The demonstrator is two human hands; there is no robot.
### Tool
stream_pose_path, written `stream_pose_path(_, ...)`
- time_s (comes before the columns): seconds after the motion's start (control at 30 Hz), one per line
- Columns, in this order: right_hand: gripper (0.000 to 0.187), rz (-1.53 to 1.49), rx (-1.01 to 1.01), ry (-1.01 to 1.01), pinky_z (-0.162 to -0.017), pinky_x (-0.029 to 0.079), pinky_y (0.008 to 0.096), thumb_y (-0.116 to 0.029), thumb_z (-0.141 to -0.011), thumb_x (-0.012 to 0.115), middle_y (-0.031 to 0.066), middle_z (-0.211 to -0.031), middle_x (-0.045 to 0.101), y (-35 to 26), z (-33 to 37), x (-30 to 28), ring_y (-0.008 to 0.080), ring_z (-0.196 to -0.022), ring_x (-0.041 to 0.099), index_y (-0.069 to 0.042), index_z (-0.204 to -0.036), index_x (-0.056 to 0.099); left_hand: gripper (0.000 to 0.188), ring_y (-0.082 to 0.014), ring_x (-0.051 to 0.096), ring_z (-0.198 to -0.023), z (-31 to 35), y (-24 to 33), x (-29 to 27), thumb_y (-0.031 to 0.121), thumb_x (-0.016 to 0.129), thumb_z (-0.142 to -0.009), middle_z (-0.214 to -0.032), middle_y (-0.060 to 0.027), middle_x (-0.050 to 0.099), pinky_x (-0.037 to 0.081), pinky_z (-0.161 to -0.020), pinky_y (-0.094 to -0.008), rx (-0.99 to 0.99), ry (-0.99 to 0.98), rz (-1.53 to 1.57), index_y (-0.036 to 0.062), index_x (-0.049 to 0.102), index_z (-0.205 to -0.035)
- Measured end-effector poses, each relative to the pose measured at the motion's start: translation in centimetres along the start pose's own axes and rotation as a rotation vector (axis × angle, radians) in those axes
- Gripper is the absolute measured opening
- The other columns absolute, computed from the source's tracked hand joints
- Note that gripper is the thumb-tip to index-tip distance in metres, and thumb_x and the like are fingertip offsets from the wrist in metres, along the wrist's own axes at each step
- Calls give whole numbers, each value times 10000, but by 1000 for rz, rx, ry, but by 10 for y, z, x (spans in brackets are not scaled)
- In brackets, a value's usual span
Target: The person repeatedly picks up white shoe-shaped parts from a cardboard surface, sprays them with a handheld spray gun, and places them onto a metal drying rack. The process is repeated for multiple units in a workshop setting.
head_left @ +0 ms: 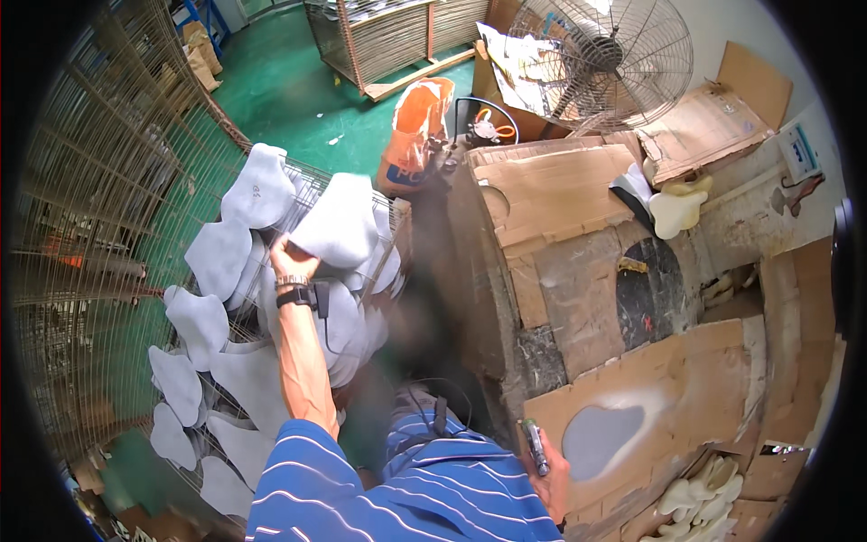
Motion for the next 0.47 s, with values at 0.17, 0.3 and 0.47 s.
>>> stream_pose_path(0.17,508,-51,-12,21,-729,469,302,37,-825,700,108,-859,617,-8,-6,0,157,-778,547,5,-1325,616,674,-330,533,-1295,0,-12,-65,550,597,-939,-1275,-141,629,311,-1115,-664,137,437,47,60,514,-1395)
stream_pose_path(0.3,463,-51,-36,4,-694,456,292,51,-830,685,85,-814,590,-8,-11,3,134,-747,522,17,-1289,629,670,-307,572,-1186,23,19,-63,395,651,-915,-1230,-154,602,418,-1045,-571,359,598,-413,35,486,-1456)
stream_pose_path(0.47,373,-3,-223,-67,-656,464,308,-24,-880,703,64,-794,590,-1,-30,29,128,-707,527,0,-1251,664,675,-249,536,-1253,70,116,-33,204,740,-841,-1322,-80,593,376,-1069,-542,740,404,-475,123,479,-1459)
Point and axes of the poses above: each hand's wrist, its own z-axis away from the middle knuckle, its own x-axis out of the palm, y = z × x, the point moved 8 cm from there along -z, towards the middle knuckle
